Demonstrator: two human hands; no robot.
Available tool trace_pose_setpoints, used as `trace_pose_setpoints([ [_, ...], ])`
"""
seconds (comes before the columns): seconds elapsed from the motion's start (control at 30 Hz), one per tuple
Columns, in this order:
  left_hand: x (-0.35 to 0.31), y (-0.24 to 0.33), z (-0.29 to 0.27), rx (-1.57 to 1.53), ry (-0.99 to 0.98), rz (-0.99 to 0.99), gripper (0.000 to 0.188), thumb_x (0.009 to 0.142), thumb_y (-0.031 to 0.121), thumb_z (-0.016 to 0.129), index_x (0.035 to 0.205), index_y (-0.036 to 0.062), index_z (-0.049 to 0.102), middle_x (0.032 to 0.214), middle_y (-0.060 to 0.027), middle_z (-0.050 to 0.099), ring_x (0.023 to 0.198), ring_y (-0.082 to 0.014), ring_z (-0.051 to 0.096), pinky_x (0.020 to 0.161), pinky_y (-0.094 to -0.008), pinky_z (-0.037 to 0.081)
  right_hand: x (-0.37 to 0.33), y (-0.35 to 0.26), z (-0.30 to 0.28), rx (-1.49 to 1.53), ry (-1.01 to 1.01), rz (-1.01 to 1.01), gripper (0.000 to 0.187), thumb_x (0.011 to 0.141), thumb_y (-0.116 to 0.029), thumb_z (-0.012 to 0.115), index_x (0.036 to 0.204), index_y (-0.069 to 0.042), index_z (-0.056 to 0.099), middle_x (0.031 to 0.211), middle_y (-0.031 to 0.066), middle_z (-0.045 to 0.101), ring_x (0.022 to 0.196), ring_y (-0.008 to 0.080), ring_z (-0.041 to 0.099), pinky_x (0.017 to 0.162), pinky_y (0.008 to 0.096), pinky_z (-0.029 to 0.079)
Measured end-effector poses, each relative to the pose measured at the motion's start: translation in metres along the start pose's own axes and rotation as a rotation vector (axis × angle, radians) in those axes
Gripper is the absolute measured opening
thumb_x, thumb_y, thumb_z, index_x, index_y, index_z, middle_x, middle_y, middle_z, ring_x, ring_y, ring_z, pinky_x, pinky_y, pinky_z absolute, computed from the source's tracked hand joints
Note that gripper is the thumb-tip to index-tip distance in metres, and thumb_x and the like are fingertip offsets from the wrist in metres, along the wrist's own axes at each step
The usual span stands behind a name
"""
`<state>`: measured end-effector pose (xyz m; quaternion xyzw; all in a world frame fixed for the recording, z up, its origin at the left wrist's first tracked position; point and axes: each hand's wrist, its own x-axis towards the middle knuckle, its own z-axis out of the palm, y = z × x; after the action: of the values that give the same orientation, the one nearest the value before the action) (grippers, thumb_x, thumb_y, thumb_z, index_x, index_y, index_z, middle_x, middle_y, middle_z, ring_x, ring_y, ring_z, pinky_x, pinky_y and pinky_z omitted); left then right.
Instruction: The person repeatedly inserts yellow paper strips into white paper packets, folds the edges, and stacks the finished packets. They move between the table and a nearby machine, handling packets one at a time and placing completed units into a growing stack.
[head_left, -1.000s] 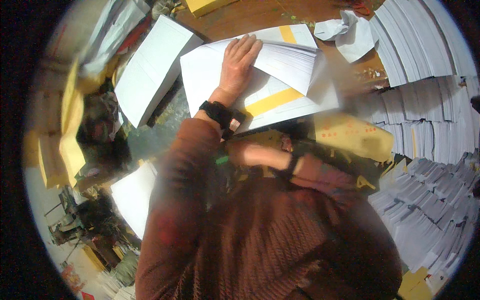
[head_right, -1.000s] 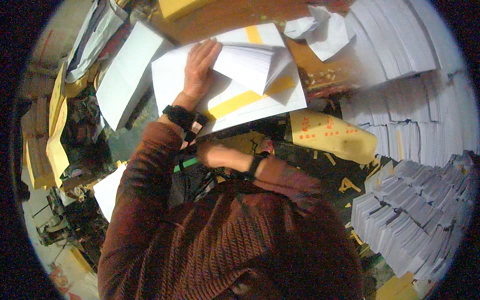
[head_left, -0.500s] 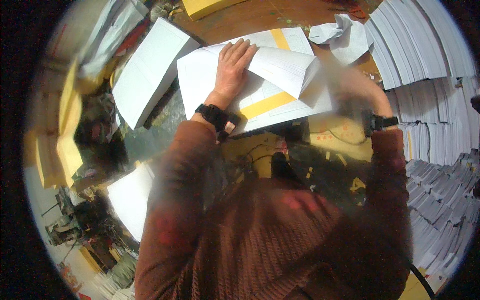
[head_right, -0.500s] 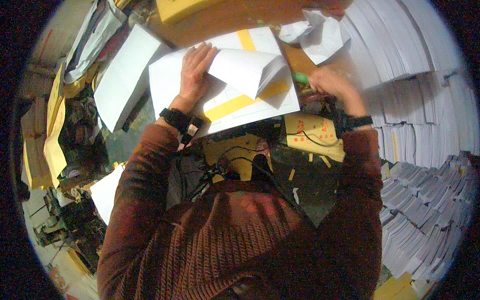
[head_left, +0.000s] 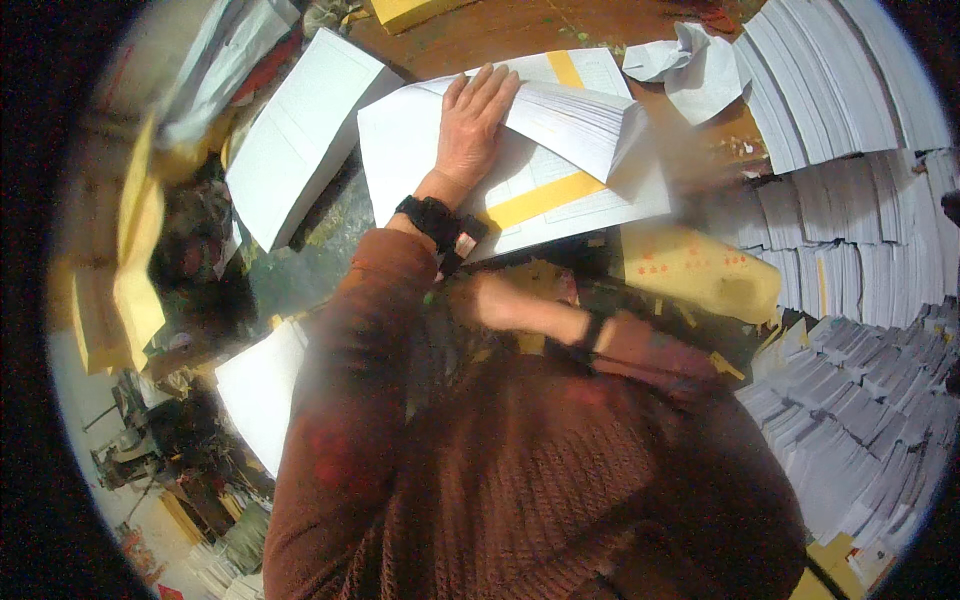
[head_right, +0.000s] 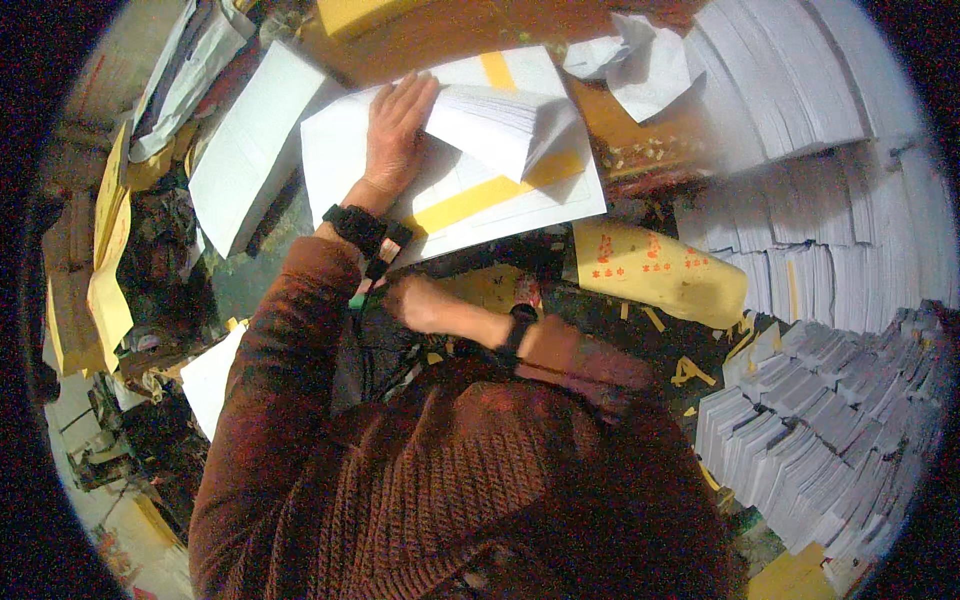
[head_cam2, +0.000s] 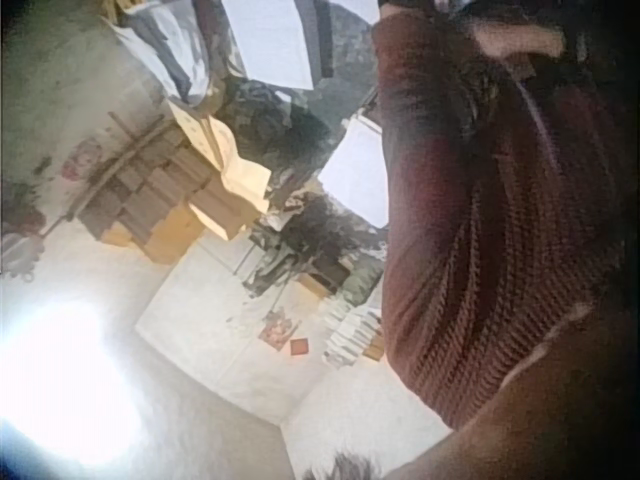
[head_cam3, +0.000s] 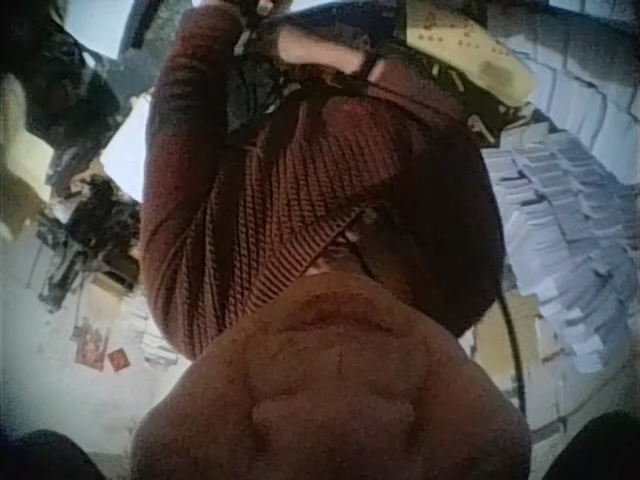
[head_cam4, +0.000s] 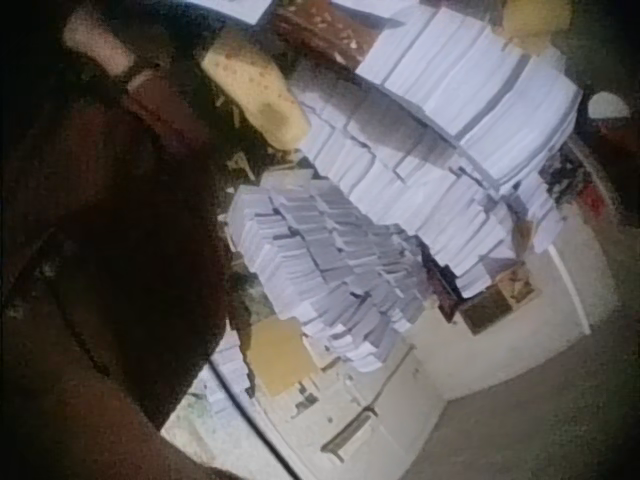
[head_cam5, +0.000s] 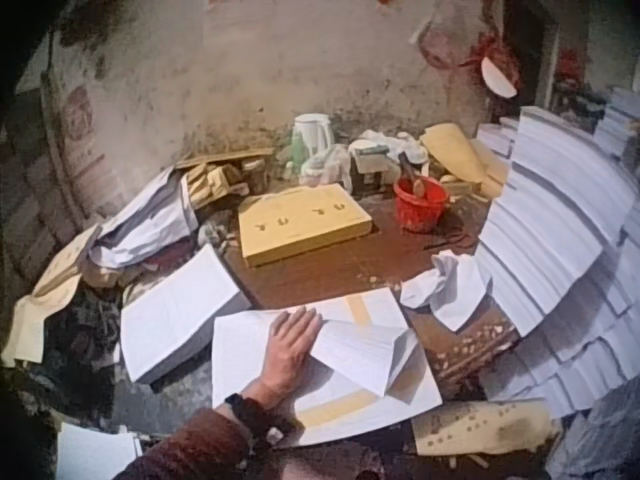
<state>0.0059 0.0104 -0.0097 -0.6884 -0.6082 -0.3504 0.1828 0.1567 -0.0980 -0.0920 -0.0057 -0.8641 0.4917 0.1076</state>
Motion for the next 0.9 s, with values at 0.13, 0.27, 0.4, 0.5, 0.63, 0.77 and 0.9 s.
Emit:
trace_pose_setpoints([
  [0.13,0.001,-0.001,0.002,0.004,0.002,0.002,0.042,0.079,0.0,0.056,0.12,0.0077,0.051,0.123,-0.0119,0.053,0.117,-0.0281,0.048,0.1,-0.046,0.033,-0.003,-0.015,-0.029,-0.051,-0.365,0.233,0.021,0.077,-0.014,0.05,0.073,0.001,0.064,0.074,0.0216,0.061,0.067,0.0363,0.058,0.06,0.0447,0.046],
  [0.27,0.001,-0.001,0.003,0.006,-0.004,-0.033,0.04,0.08,0.001,0.056,0.119,0.0073,0.051,0.122,-0.0127,0.053,0.118,-0.0288,0.047,0.1,-0.0465,0.032,-0.076,-0.026,-0.179,0.393,-0.435,0.389,0.023,0.084,-0.022,0.056,0.073,-0.003,0.063,0.062,0.0064,0.059,0.056,0.0126,0.051,0.053,0.0304,0.043],
  [0.4,0.002,0.002,0.001,0.007,-0.007,-0.027,0.038,0.081,0.002,0.054,0.119,0.007,0.052,0.122,-0.0131,0.053,0.118,-0.0292,0.047,0.101,-0.0468,0.032,-0.115,0.009,-0.295,-0.105,0.273,0.499,0.024,0.087,-0.024,0.053,0.072,-0.008,0.06,0.062,-0.0034,0.051,0.055,0.0061,0.045,0.048,0.023,0.037],
  [0.5,0.002,0.002,0.0,0.008,-0.013,-0.021,0.039,0.082,0.002,0.053,0.12,0.0069,0.051,0.123,-0.0133,0.053,0.119,-0.0295,0.046,0.101,-0.0473,0.031,-0.122,0.037,-0.322,-0.406,0.186,0.568,0.031,0.089,-0.03,0.051,0.066,-0.009,0.057,0.053,-0.0057,0.042,0.046,0.0059,0.038,0.039,0.0234,0.03],
  [0.63,0.001,0.0,0.001,0.002,-0.041,-0.031,0.043,0.082,0.002,0.052,0.124,0.0077,0.048,0.126,-0.0135,0.05,0.121,-0.0293,0.043,0.102,-0.0478,0.03,-0.156,0.029,-0.294,-0.083,-0.089,1.027,0.032,0.088,-0.033,0.052,0.065,-0.011,0.056,0.051,-0.0056,0.04,0.045,0.0061,0.037,0.04,0.0234,0.03],
  [0.77,-0.002,-0.003,0.006,0.025,-0.052,-0.035,0.048,0.08,0.002,0.052,0.127,0.0082,0.044,0.13,-0.0138,0.046,0.124,-0.0291,0.04,0.104,-0.0478,0.027,-0.164,0.008,-0.212,0.177,-0.003,0.97,0.029,0.089,-0.027,0.051,0.068,-0.007,0.056,0.054,-0.0055,0.043,0.048,0.0043,0.038,0.042,0.0225,0.033],
  [0.9,-0.003,-0.003,0.009,0.02,-0.066,-0.053,0.05,0.08,0.003,0.052,0.128,0.0076,0.043,0.133,-0.014,0.043,0.126,-0.0294,0.038,0.105,-0.048,0.025,-0.079,-0.006,-0.099,0.349,0.039,0.647,0.024,0.083,-0.019,0.053,0.068,-0.001,0.058,0.057,0.0065,0.054,0.054,0.0184,0.051,0.056,0.0361,0.045],
])
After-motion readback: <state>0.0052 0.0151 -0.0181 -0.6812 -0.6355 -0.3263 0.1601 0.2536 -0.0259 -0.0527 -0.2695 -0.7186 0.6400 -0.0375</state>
